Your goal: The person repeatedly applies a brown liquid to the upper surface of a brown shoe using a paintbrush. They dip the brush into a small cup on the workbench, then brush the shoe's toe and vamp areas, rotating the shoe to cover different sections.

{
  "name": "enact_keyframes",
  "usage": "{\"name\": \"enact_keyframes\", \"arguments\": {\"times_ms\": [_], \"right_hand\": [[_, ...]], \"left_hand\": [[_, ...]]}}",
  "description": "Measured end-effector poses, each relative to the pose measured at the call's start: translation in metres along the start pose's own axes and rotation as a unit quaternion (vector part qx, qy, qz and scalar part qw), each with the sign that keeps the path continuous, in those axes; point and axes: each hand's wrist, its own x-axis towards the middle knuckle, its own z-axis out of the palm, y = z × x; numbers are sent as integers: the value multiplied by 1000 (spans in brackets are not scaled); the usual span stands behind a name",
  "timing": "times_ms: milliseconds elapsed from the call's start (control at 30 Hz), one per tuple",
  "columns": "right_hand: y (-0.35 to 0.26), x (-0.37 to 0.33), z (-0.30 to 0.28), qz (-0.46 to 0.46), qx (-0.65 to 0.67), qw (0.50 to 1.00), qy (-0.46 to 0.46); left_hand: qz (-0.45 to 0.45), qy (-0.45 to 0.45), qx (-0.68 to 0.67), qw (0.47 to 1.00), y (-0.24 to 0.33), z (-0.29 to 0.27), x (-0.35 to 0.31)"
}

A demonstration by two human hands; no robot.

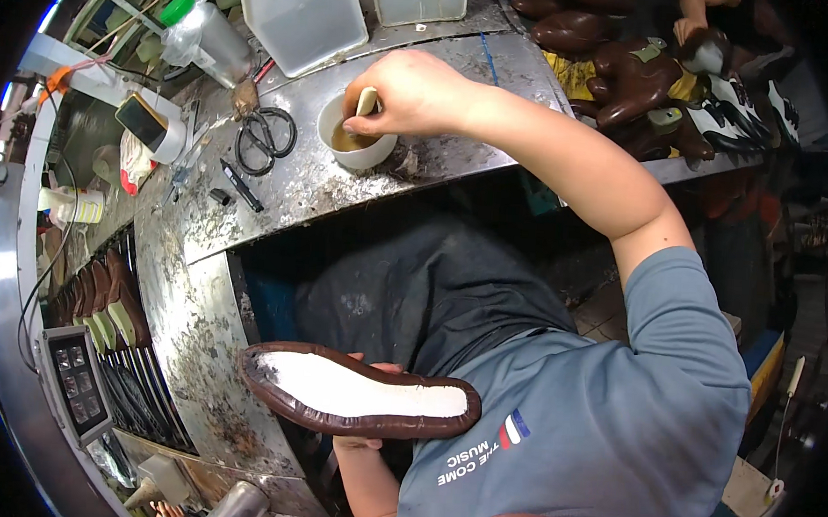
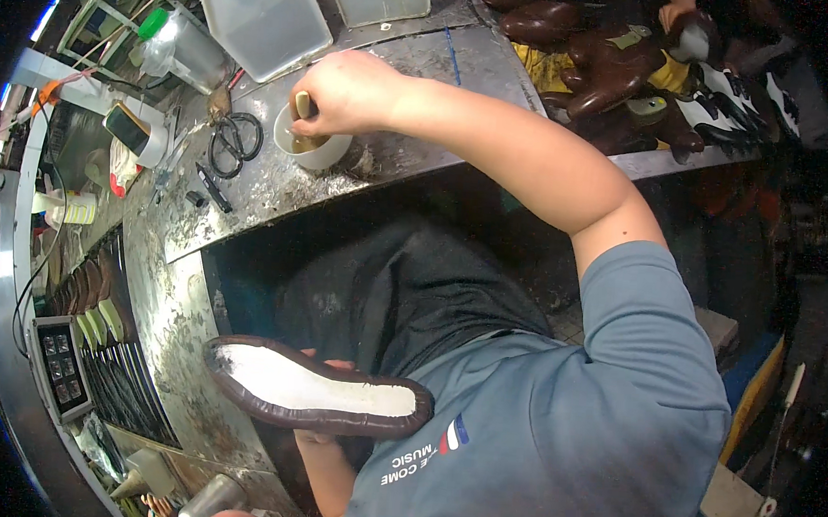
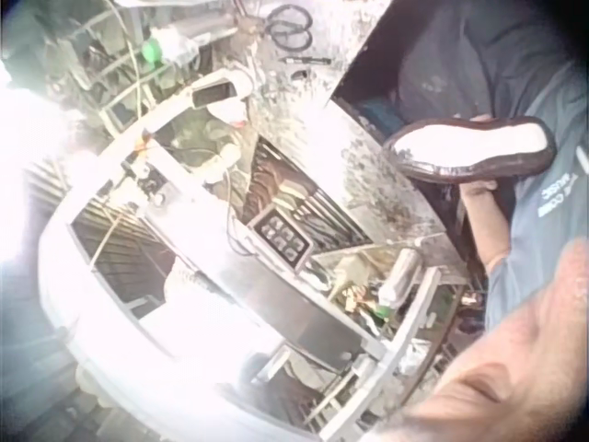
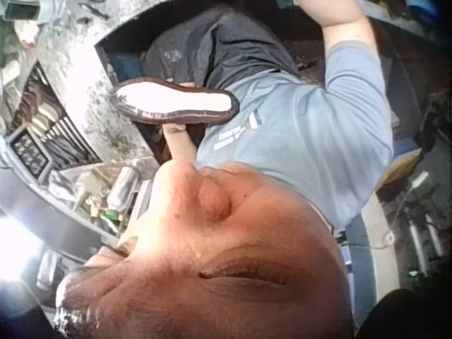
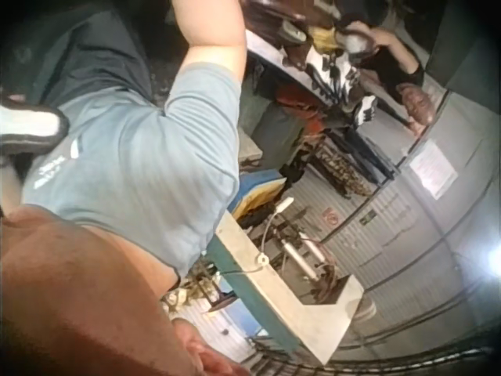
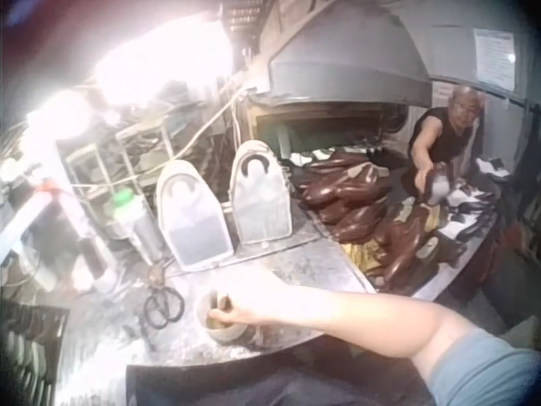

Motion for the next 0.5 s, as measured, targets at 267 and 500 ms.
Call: {"name": "enact_keyframes", "arguments": {"times_ms": [267, 500], "right_hand": [[-17, -1, -21, -35, 65, 989, 131], [-10, -11, -9, -16, -33, 998, 44]], "left_hand": [[59, 44, 116, 991, 6, -1, -10], [39, 78, 594, 800, 37, 9, -1]]}}
